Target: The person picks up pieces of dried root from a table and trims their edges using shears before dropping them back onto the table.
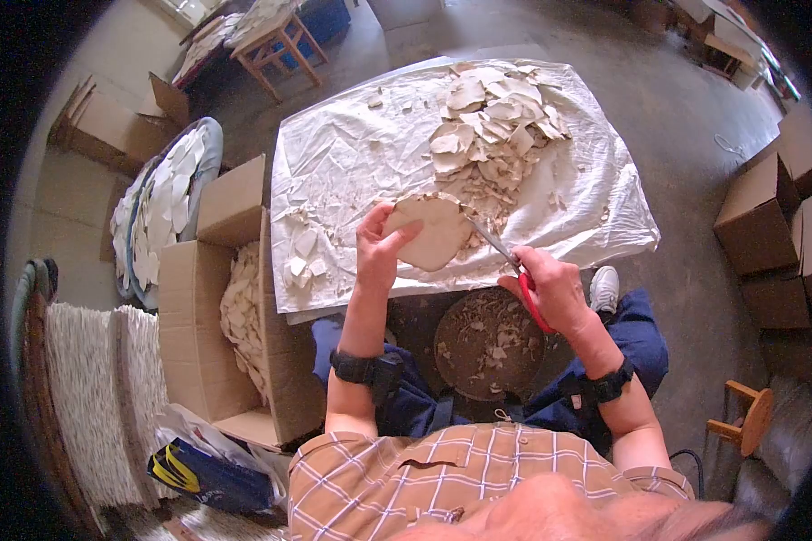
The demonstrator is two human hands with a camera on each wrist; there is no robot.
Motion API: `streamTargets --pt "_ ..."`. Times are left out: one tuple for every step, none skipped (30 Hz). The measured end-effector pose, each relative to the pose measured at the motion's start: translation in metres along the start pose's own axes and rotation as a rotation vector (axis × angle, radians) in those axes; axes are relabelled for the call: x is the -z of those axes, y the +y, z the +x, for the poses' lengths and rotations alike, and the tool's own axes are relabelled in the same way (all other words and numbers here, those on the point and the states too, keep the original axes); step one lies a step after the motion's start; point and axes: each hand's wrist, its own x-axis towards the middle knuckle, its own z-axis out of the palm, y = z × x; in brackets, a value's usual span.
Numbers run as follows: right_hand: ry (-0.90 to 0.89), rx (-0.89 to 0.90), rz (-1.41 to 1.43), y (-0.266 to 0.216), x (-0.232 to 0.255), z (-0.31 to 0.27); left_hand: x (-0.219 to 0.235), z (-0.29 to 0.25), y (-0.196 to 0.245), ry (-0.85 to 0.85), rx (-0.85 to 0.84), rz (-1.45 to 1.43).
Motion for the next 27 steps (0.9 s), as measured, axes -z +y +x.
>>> streamTargets --pt "-0.003 0.007 0.004 0.0 0.0 0.0 0.0 0.0 0.001 0.0 -0.014 0.017" --pt "-0.007 0.013 0.007 0.0 0.001 0.0 -0.001 0.0 0.001 -0.002 -0.014 0.017" --pt "-0.006 0.012 0.007 0.001 0.001 0.0 -0.001 0.0 0.0 -0.003 -0.03 0.012" --pt "-0.009 0.012 0.013 0.001 0.001 0.0 -0.002 0.0 -0.001 -0.003 -0.045 0.006" --pt "-0.013 0.012 0.019 0.001 0.001 -0.001 -0.001 0.0 -0.001 -0.004 -0.044 0.006" --pt "-0.013 0.012 0.019 0.001 0.002 -0.001 -0.001 0.0 -0.001 -0.007 -0.04 0.009" --pt "-0.028 -0.001 0.023 0.001 0.003 -0.001 -0.001 0.0 -0.001 -0.011 -0.036 0.012" --pt "-0.042 -0.013 0.025 0.001 0.004 -0.001 -0.002 0.0 -0.001 -0.011 -0.036 0.011" --pt "-0.042 -0.013 0.024 0.001 0.005 -0.001 -0.003 0.001 0.0 -0.009 -0.024 0.01" --pt "-0.044 -0.017 0.011 0.001 0.006 -0.001 -0.003 0.001 -0.001 -0.007 -0.01 0.008" --pt "-0.045 -0.022 0.0 0.001 0.006 -0.001 -0.003 0.001 -0.003 -0.007 -0.008 0.008" --pt "-0.049 -0.026 0.002 0.001 0.005 -0.003 -0.004 0.002 -0.005 -0.014 0.001 -0.023" --pt "-0.02 -0.03 0.05 0.002 0.003 -0.003 -0.004 0.003 -0.006 -0.022 0.005 -0.053" --pt "0.011 -0.032 0.096 0.003 0.001 -0.003 -0.005 0.004 -0.007 -0.024 0.004 -0.053" --pt "0.012 -0.034 0.096 0.005 -0.001 -0.002 -0.01 0.004 -0.007 0.005 0.024 -0.16" --pt "-0.034 -0.075 0.214 0.007 -0.004 -0.003 -0.013 0.004 -0.008 0.035 0.047 -0.266" --pt "-0.079 -0.115 0.332 0.009 -0.006 -0.003 -0.011 0.005 -0.009 0.034 0.048 -0.266" --pt "-0.078 -0.116 0.332 0.009 -0.006 -0.003 -0.007 0.007 -0.009 0.05 0.06 -0.304" --pt "-0.041 -0.168 0.374 0.009 -0.007 -0.002 -0.004 0.009 -0.009 0.065 0.072 -0.341" --pt "-0.005 -0.221 0.417 0.009 -0.008 -0.003 0.0 0.011 -0.01 0.066 0.075 -0.341" --pt "-0.009 -0.224 0.418 0.01 -0.008 -0.002 0.001 0.012 -0.007 0.066 0.092 -0.312" --pt "0.02 -0.333 0.532 0.013 -0.008 0.0 0.002 0.012 -0.006 0.065 0.108 -0.285" --pt "0.051 -0.443 0.643 0.016 -0.007 0.002 0.002 0.01 -0.006 0.066 0.11 -0.287" --pt "0.103 -0.438 0.731 0.014 -0.008 0.005 0.002 0.009 -0.008 0.008 0.154 -0.269" --pt "0.107 -0.44 0.726 0.011 -0.011 0.007 0.0 0.007 -0.01 -0.054 0.196 -0.25" --pt "0.156 -0.44 0.872 0.006 -0.013 0.01 -0.003 0.005 -0.013 -0.061 0.197 -0.255" --pt "0.205 -0.435 1.017 0.003 -0.014 0.013 -0.008 0.002 -0.016 -0.099 0.241 -0.217"
